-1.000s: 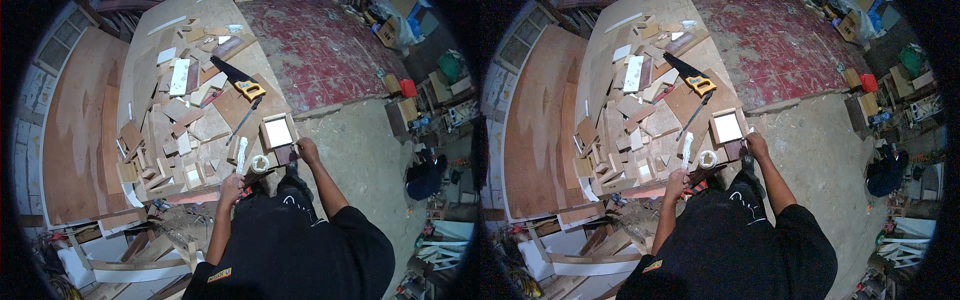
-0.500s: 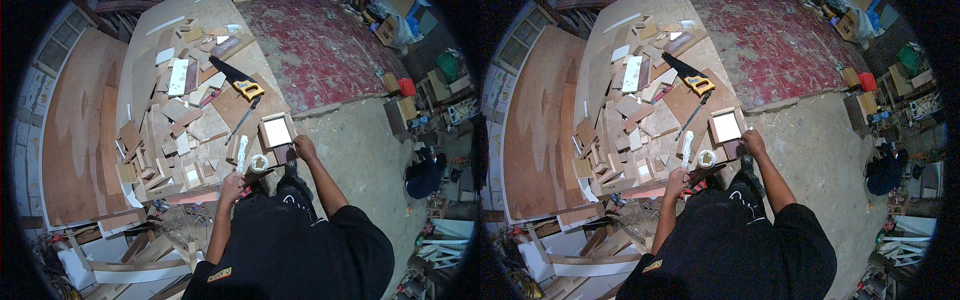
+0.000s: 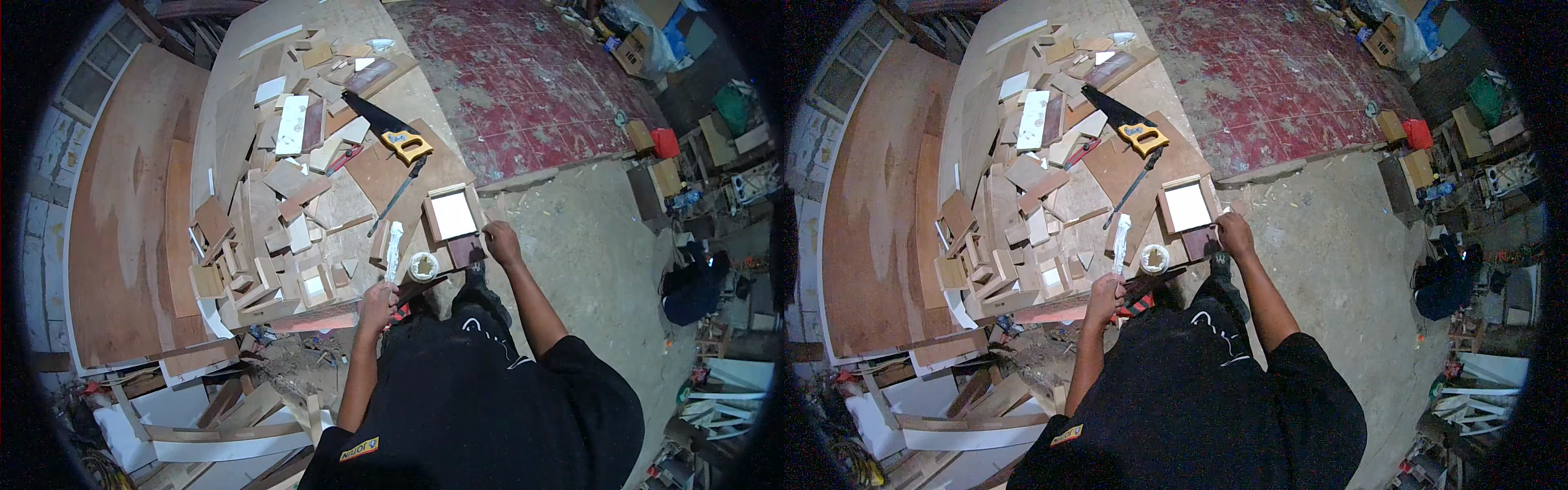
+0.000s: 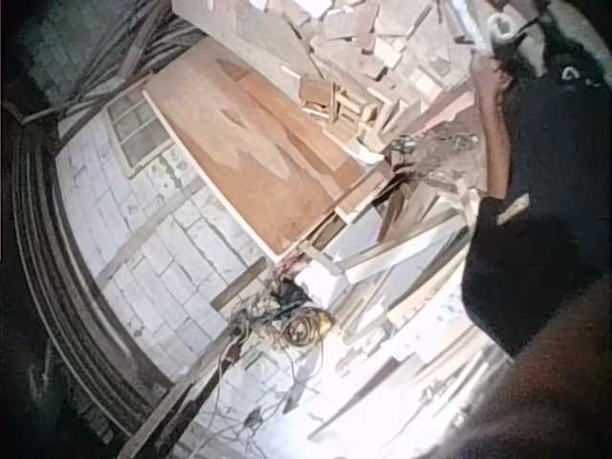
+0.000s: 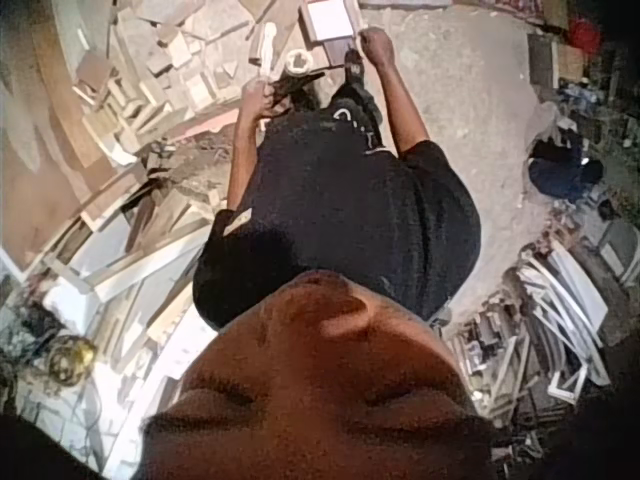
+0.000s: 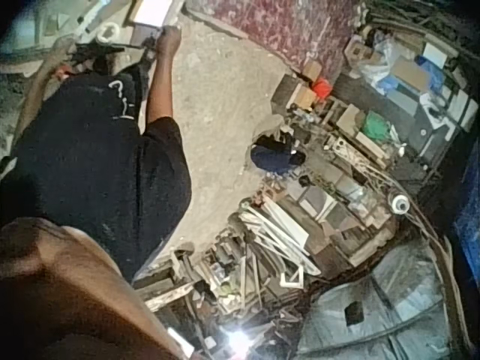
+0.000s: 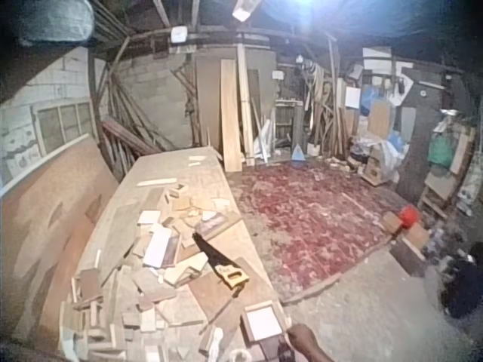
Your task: The person applies glue onto small wooden pieces and along the inner edges of a wooden box using a wooden stick, then fits the pieces onto the box by hand.
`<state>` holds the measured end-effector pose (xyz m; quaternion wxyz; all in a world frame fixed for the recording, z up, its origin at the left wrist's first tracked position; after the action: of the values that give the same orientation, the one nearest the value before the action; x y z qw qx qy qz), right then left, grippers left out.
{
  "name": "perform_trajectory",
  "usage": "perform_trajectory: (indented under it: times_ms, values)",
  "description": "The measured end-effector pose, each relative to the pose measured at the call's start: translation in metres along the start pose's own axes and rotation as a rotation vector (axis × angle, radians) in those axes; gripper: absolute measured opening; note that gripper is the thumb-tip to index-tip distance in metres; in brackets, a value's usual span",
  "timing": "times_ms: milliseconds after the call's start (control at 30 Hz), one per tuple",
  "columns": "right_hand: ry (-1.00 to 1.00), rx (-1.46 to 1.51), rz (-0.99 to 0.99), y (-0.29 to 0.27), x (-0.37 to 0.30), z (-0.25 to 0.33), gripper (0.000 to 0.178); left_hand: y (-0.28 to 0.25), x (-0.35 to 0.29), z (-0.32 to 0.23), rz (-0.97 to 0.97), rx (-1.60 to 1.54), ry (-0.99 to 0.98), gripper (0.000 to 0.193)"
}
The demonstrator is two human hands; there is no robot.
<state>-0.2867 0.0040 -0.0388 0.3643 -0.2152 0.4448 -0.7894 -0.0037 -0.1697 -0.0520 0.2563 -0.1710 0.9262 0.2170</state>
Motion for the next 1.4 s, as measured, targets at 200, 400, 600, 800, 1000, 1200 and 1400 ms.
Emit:
perform_trajectory:
  times_ms: [200,400,600,800,1000,1200,1400]
  values:
    - [0.034,-0.066,0.118,0.026,0.010,-0.007,0.011,0.010,0.003,-0.003,0.043,0.003,-0.008,0.022]
    - [-0.002,-0.034,0.041,0.012,0.026,-0.002,0.011,0.003,0.004,0.001,0.049,0.036,0.040,0.020]
    - [-0.014,-0.142,0.369,0.045,0.039,-0.006,0.012,0.000,-0.002,0.000,0.008,0.038,0.030,0.020]
    - [-0.012,-0.199,0.333,0.041,0.061,-0.006,0.019,0.005,-0.006,-0.006,0.004,0.035,0.047,0.020]
    - [0.037,-0.231,0.513,0.052,0.063,0.008,0.018,-0.005,-0.010,0.002,-0.056,0.005,0.020,0.021]
    - [-0.077,-0.238,0.383,0.053,0.077,0.011,0.013,-0.003,-0.009,0.000,-0.035,0.043,0.020,0.024]
    - [-0.008,-0.201,0.560,0.056,0.075,0.008,0.018,0.000,-0.007,0.000,-0.006,0.020,0.030,0.024]
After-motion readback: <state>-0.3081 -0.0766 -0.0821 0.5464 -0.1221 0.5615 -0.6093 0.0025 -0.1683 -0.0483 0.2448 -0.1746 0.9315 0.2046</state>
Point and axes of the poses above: each hand's wrist, its own x-axis towards the middle knuckle, its own y-axis out of the palm, z = x × y, the point moved 10 cm from there along x, towards the middle knuckle, and after that the axes turned 14 degrees about z, right-handed, at the moved point
